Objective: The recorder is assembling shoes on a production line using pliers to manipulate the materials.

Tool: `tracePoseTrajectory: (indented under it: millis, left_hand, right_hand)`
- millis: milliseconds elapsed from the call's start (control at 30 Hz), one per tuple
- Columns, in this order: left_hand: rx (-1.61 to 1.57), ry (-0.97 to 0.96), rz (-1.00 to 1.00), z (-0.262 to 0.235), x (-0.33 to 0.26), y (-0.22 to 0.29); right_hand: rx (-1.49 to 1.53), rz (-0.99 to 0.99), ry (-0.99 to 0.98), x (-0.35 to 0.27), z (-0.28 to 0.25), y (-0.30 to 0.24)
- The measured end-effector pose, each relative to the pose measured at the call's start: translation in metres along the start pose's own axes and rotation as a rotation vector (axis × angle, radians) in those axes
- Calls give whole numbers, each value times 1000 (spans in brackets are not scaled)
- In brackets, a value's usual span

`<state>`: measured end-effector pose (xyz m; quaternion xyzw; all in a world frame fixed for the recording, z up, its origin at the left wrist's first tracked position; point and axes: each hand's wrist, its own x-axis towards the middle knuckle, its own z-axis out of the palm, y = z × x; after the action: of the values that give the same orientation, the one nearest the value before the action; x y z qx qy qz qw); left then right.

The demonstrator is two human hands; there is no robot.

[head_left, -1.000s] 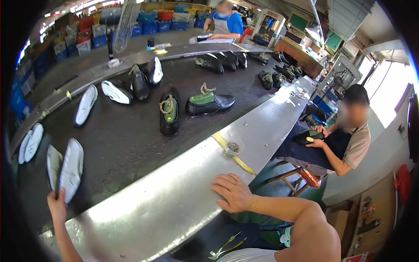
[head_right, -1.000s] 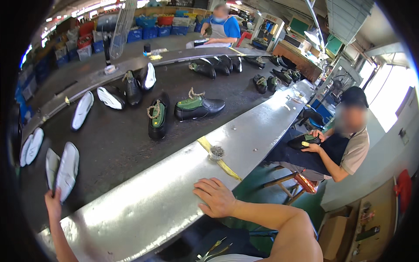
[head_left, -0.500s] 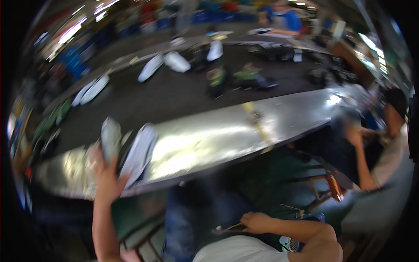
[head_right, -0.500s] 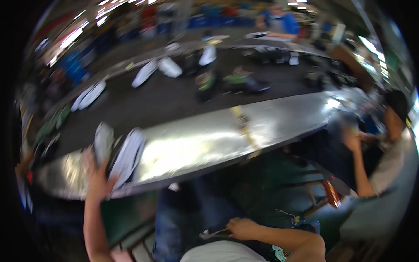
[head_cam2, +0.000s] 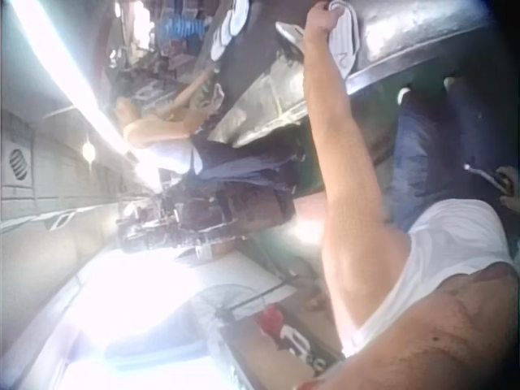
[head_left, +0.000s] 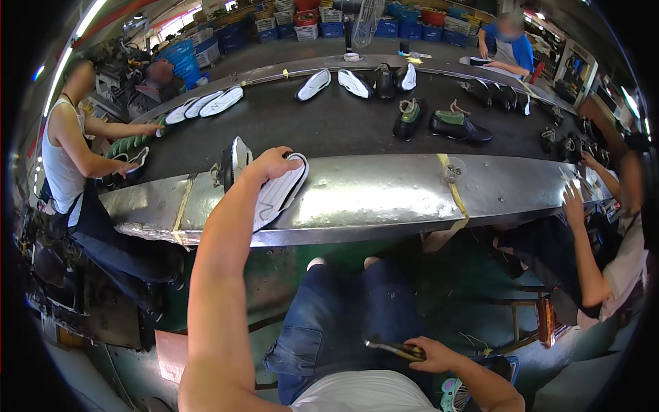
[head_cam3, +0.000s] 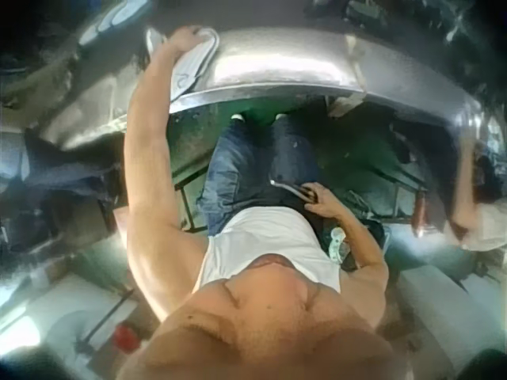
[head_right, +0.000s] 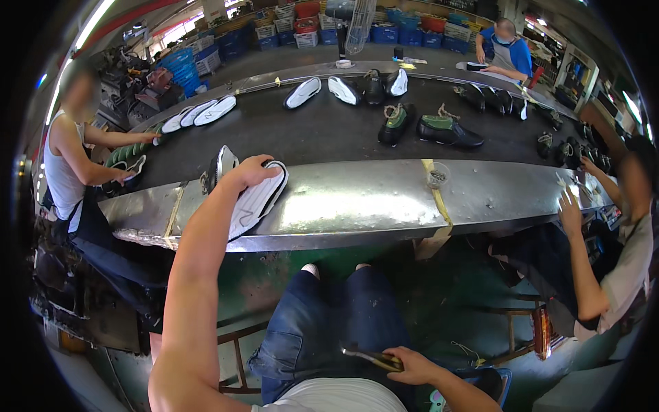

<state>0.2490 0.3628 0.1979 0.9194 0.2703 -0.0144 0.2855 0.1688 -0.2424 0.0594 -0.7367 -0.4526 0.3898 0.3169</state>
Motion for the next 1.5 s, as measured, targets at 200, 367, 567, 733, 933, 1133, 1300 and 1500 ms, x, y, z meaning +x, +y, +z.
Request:
tracePoseTrajectory:
  millis: [200, 367, 567, 733, 933, 1133, 1300, 1500]
  left_hand:
    - [-694, 130, 345, 63, -163, 53]
    - [-1307, 13, 266, 218, -261, 33]
    - [-1224, -222, 176, 258, -283, 9]
    - [-1125, -274, 193, 243, -291, 10]
    - [-857, -109, 146, 252, -292, 13]
    - [-1127, 49, 88, 278, -285, -1]
    - [-1261, -51, 52, 265, -286, -10]
    - [-1085, -73, 91, 253, -286, 19]
  right_hand:
    - [510, 324, 158, 5, -6, -35]
    - [207, 168, 66, 25, -12, -65]
    - [253, 107, 45, 42, 10, -63]
    - [625, 37, -38, 58, 16, -61]
    - [556, 307, -123, 67, -2, -80]
    - [-61, -73, 195, 94, 16, -50]
    - [-274, -125, 249, 82, 4, -62]
    - [-229, -66, 105, 50, -33, -68]
